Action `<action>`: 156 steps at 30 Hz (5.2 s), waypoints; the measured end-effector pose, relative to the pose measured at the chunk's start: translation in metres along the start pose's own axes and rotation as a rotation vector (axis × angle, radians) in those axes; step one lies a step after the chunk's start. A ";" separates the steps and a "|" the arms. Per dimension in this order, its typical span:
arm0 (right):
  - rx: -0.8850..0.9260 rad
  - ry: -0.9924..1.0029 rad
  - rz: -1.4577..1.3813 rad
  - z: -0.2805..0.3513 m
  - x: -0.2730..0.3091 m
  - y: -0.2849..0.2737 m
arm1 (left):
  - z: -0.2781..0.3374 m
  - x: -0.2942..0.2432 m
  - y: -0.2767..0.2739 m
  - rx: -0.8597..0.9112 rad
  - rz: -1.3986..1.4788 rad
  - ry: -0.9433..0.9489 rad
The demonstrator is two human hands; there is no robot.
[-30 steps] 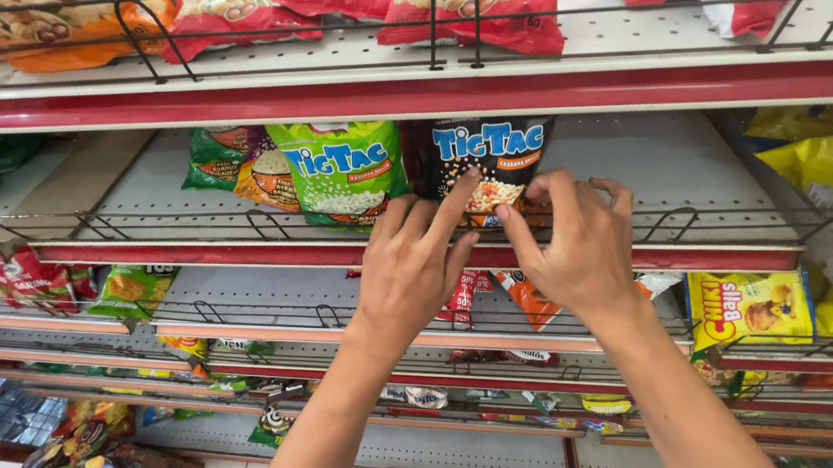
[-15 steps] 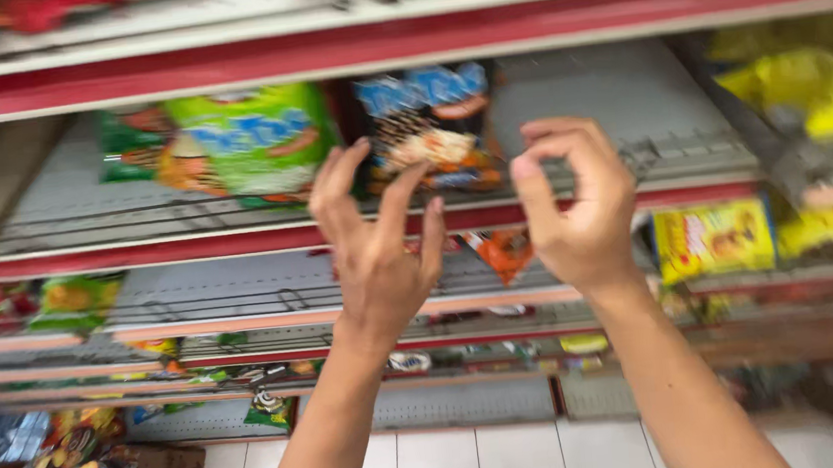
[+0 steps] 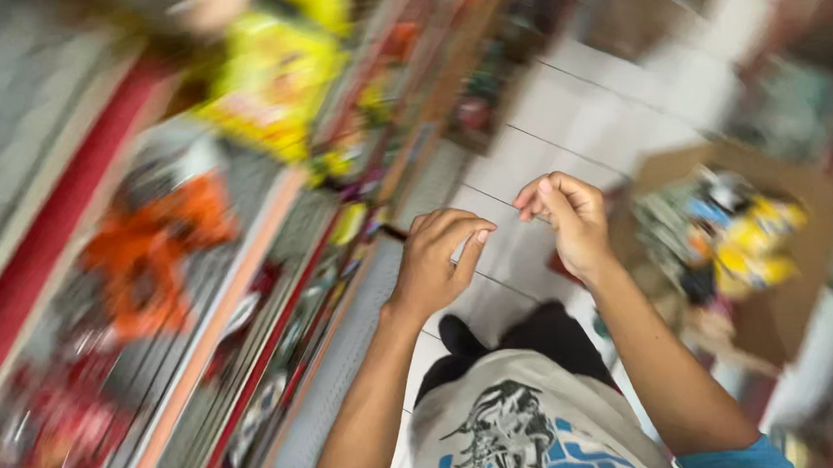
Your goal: The person takes snack packets from a cardboard box, scans each with a barcode scanner, and places them on a store shelf. The person handles multiple snack brands and finishes by wiping the shelf with a cloth.
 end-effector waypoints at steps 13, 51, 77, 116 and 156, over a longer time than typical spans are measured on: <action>-0.947 0.311 0.237 0.164 -0.123 -0.287 | -0.070 0.037 0.329 0.855 0.336 0.058; -2.546 0.537 0.205 0.032 -0.122 -0.318 | -0.184 0.017 0.770 1.935 0.157 1.996; -2.588 1.534 -0.539 -0.072 -0.120 -0.387 | -0.107 -0.091 0.774 2.198 0.848 2.482; -2.848 1.398 -0.449 0.355 -0.179 -0.073 | 0.338 -0.213 0.529 1.835 0.411 2.826; -3.890 0.958 -0.561 0.519 -0.094 0.182 | 0.543 -0.275 0.255 2.839 1.125 2.170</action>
Point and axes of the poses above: each hand's wrist, its own z-axis away from the middle knuckle, its own y-axis out of the palm, x = y × z, the point moved 6 cm from there along -z, towards the middle knuckle
